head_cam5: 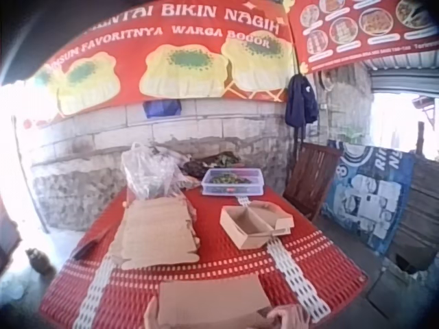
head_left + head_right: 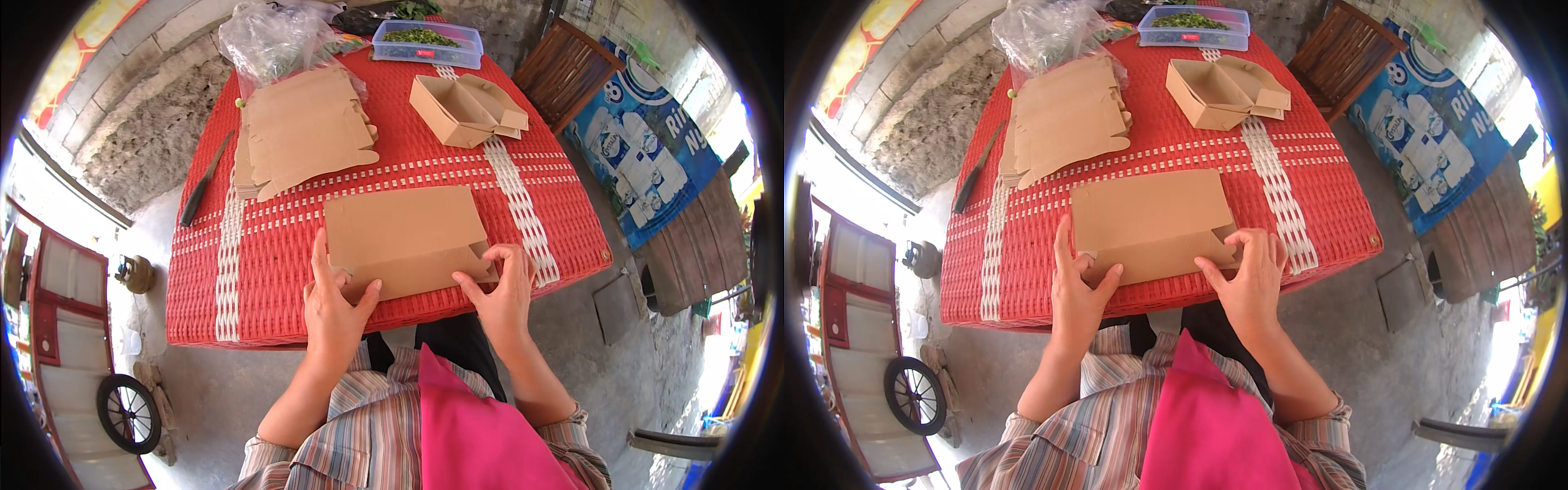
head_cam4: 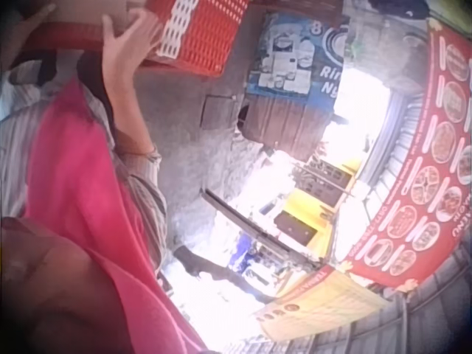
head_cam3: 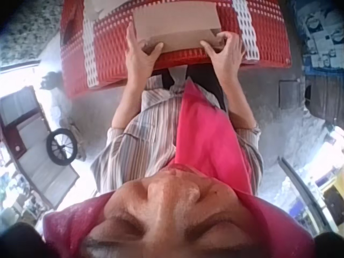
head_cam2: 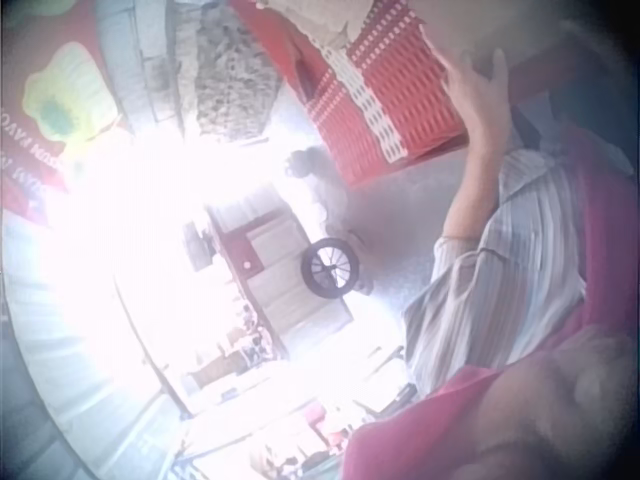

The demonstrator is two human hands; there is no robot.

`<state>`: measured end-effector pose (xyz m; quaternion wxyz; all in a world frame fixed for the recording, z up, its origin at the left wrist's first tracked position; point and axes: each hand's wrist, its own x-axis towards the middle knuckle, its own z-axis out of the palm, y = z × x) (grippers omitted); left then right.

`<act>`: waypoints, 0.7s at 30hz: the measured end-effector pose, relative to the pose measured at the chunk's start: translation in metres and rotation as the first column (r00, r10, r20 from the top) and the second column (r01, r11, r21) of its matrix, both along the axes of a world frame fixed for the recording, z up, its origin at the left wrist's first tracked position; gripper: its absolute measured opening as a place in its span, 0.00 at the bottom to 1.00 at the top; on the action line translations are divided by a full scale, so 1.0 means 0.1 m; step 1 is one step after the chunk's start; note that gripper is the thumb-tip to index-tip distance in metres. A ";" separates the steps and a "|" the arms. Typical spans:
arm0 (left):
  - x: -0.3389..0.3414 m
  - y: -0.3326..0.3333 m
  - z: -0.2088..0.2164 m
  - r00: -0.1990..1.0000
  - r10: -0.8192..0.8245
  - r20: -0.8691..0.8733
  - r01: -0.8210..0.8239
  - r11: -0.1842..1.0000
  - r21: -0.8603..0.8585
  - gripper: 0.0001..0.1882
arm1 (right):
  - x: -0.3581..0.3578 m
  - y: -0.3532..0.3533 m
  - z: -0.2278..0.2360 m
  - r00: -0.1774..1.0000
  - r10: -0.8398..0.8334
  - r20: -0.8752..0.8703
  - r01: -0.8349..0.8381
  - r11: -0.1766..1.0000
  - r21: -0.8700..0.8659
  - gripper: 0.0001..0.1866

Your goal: The person assembles flat cardboard sheets into small rectangular boxes by hand. They fold the pre-scored edges, tuck the flaps into slots, and secure the structure. The person repeats this process for multiple units, stacking the finished boxes on a red woven mat.

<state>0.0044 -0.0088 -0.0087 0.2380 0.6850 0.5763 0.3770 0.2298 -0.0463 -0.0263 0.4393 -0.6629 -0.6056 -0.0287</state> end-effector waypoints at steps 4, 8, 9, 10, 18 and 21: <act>0.01 0.01 0.00 0.999 -0.008 -0.037 0.009 1.000 0.008 0.47 | -0.13 -0.08 0.07 0.948 0.184 0.260 -0.197 0.980 0.024 0.19; 0.06 -0.02 0.01 0.961 0.011 -0.275 0.027 0.991 0.132 0.38 | -0.38 -0.24 -0.05 0.866 0.411 0.284 -0.381 0.911 -0.158 0.22; 0.08 -0.03 0.02 0.937 0.046 -0.347 0.019 0.983 0.182 0.34 | -0.42 -0.25 -0.07 0.863 0.423 0.277 -0.388 0.905 -0.175 0.23; 0.09 -0.05 0.01 0.906 0.084 -0.416 0.015 0.973 0.231 0.31 | -0.42 -0.26 -0.09 0.855 0.408 0.321 -0.364 0.912 -0.189 0.26; 0.01 -0.37 -0.11 0.858 -0.156 -0.489 0.330 0.897 0.293 0.21 | -0.44 -0.25 -0.03 0.837 0.425 0.344 -0.364 0.903 -0.229 0.27; -0.02 -0.35 -0.10 0.830 -0.209 -0.518 0.383 0.888 0.255 0.22 | -0.42 -0.22 -0.05 0.830 0.419 0.368 -0.365 0.907 -0.209 0.26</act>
